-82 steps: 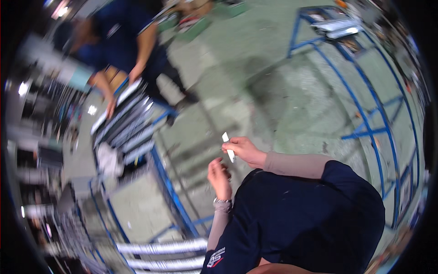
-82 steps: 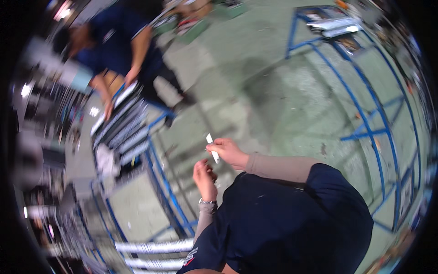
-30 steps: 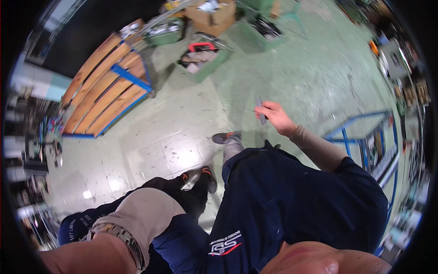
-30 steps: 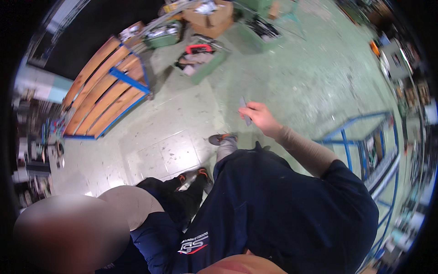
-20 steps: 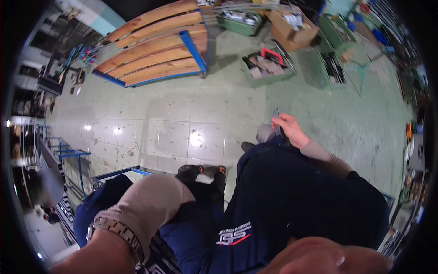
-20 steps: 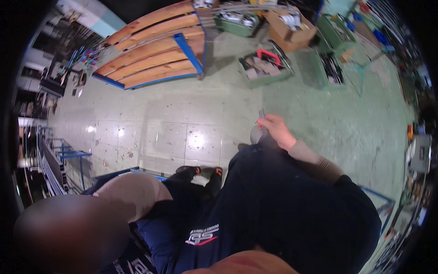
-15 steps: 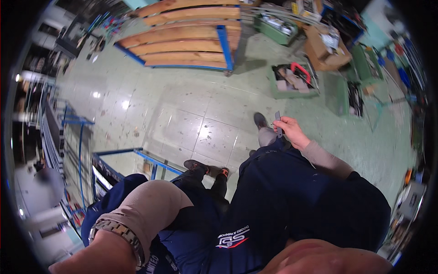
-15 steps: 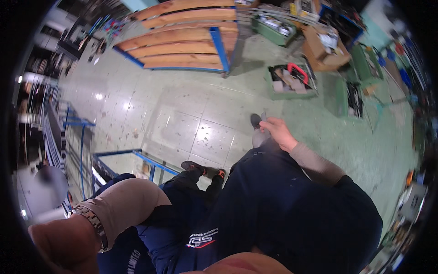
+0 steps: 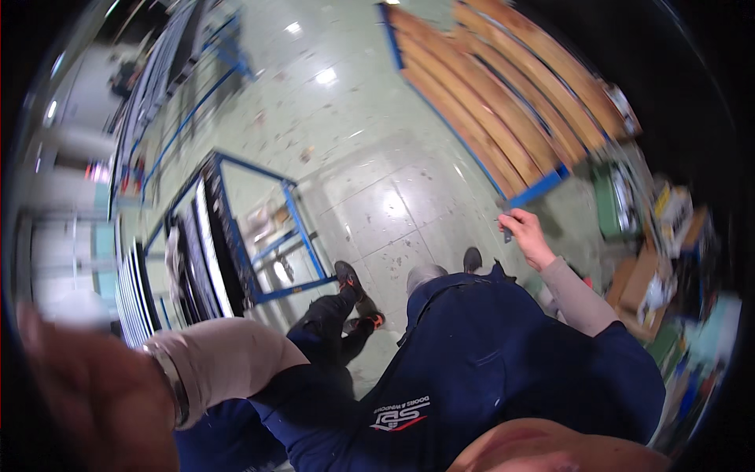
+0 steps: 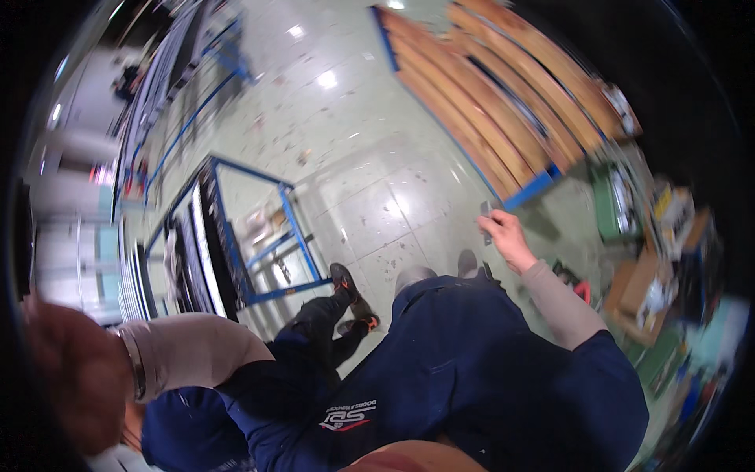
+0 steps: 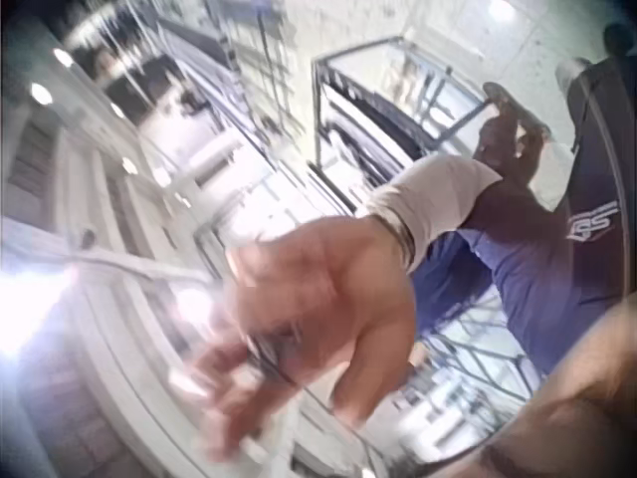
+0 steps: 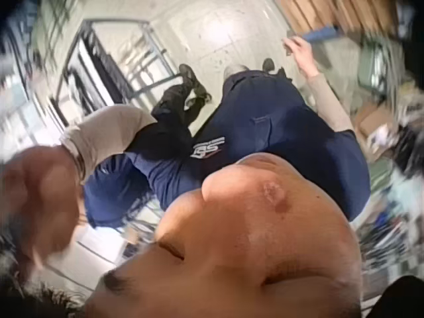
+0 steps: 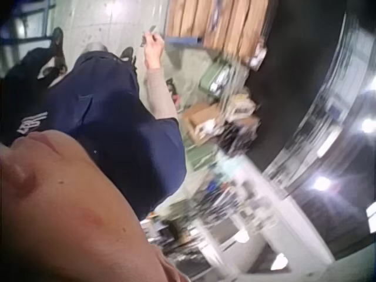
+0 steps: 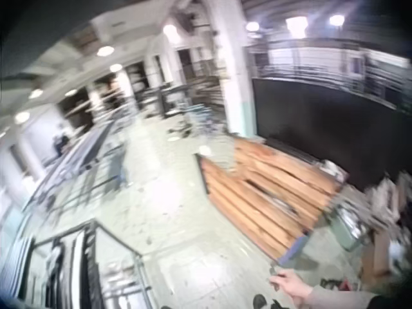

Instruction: The worker is applying identification labels to long metal profiles and inspecting them against a list on a fabrication floor.

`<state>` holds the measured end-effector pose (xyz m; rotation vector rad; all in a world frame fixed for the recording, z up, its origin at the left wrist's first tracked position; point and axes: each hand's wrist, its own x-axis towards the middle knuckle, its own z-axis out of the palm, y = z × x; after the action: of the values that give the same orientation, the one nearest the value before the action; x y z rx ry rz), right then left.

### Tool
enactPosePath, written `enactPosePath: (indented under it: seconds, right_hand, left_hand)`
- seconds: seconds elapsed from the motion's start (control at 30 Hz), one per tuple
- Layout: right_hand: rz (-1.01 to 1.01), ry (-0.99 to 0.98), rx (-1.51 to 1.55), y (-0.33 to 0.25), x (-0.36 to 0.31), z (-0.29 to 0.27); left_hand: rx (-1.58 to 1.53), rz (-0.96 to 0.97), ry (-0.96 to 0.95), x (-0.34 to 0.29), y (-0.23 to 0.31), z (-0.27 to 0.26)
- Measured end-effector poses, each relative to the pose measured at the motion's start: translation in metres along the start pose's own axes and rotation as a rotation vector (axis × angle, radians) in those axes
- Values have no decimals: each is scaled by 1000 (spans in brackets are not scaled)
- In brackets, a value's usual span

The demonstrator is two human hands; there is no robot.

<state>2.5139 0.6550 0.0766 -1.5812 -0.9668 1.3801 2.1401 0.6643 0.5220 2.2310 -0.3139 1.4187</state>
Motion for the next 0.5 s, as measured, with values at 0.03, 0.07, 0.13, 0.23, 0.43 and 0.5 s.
enactPosePath:
  seconds: [0.03,0.07,0.13,0.23,0.43,0.5]
  right_hand:
    - [-22,-75,-32,-16,31,9]
    - [-34,-111,-88,-33,68,15]
    - [-18,-212,-97,-53,142,28]
    - [-262,-433,-266,-81,233,75]
    - [-194,-601,-710,-117,311,192]
    - [-430,-638,-703,-207,408,269]
  left_hand:
    - [103,-27,11,-2,-2,-14]
    - [210,-41,24,-6,-10,-25]
    - [403,-76,57,-18,-24,-43]
    - [681,-74,16,-33,-26,-98]
    - [1530,376,-299,-24,-7,-210]
    - [1760,465,-329,-16,4,-223]
